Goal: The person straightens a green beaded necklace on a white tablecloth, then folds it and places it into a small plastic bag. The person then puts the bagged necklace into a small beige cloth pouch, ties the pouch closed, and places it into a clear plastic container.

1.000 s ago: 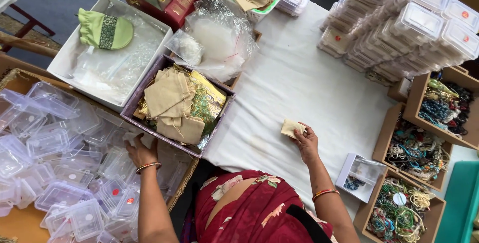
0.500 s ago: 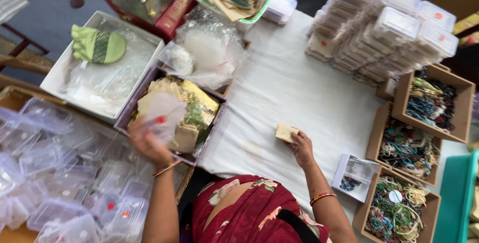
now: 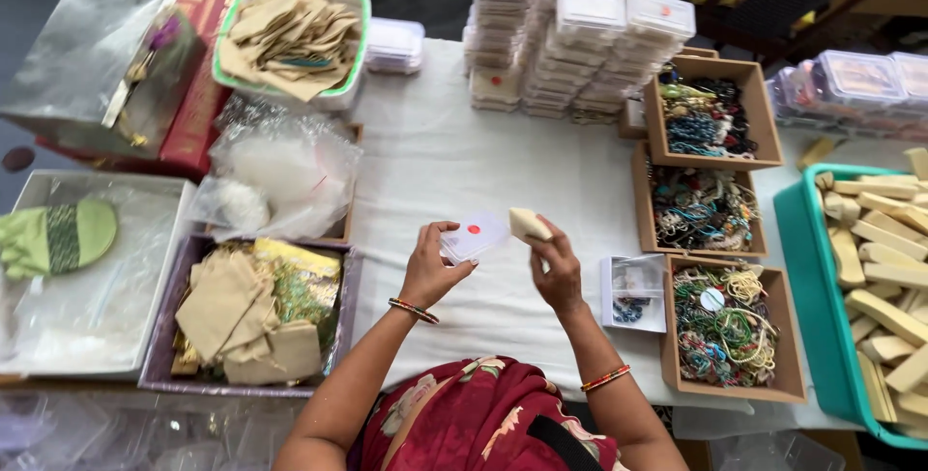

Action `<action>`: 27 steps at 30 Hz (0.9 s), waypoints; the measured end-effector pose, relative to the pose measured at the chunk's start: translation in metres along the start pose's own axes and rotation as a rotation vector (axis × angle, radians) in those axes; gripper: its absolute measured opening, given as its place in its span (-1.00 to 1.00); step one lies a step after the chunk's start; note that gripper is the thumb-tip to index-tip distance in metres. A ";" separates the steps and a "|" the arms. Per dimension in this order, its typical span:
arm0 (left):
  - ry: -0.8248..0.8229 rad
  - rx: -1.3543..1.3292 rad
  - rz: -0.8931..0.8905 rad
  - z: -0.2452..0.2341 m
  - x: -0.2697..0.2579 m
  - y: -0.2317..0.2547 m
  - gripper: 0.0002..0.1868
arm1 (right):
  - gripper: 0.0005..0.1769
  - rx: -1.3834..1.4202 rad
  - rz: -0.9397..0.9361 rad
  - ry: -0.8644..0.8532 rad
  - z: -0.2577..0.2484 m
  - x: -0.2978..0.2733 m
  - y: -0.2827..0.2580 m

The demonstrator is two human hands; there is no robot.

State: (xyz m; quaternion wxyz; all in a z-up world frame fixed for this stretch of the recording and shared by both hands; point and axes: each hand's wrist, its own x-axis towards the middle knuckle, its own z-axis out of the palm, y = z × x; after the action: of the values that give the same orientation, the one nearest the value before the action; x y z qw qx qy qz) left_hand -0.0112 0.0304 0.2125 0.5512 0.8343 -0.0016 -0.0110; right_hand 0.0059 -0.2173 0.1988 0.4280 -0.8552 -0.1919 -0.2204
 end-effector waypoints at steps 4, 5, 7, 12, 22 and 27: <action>-0.138 -0.119 -0.123 0.008 0.013 0.016 -0.22 | -0.73 -0.201 -0.259 -0.126 -0.016 0.004 0.003; -0.183 -0.156 -0.156 0.010 0.015 0.015 -0.16 | -0.75 -0.188 -0.246 -0.161 -0.017 0.003 0.005; -0.228 -0.191 -0.187 0.016 0.019 -0.003 -0.10 | -0.77 -0.175 -0.233 -0.193 -0.015 0.001 0.023; -0.407 0.061 0.200 0.037 0.020 -0.060 -0.06 | -0.89 -0.081 0.218 -0.076 -0.006 0.019 0.050; -0.304 0.416 0.019 0.058 0.020 -0.128 0.37 | -0.83 0.191 0.349 0.009 0.058 -0.044 0.056; -0.290 0.453 0.067 0.057 0.017 -0.127 0.25 | -0.78 0.488 0.945 -0.249 0.074 -0.051 0.039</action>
State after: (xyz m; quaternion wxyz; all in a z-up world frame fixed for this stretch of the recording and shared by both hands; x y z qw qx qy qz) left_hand 0.0036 0.0278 0.0729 0.3447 0.9255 -0.1107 -0.1112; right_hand -0.0002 -0.1857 0.1060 0.6406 -0.7438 0.1185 0.1497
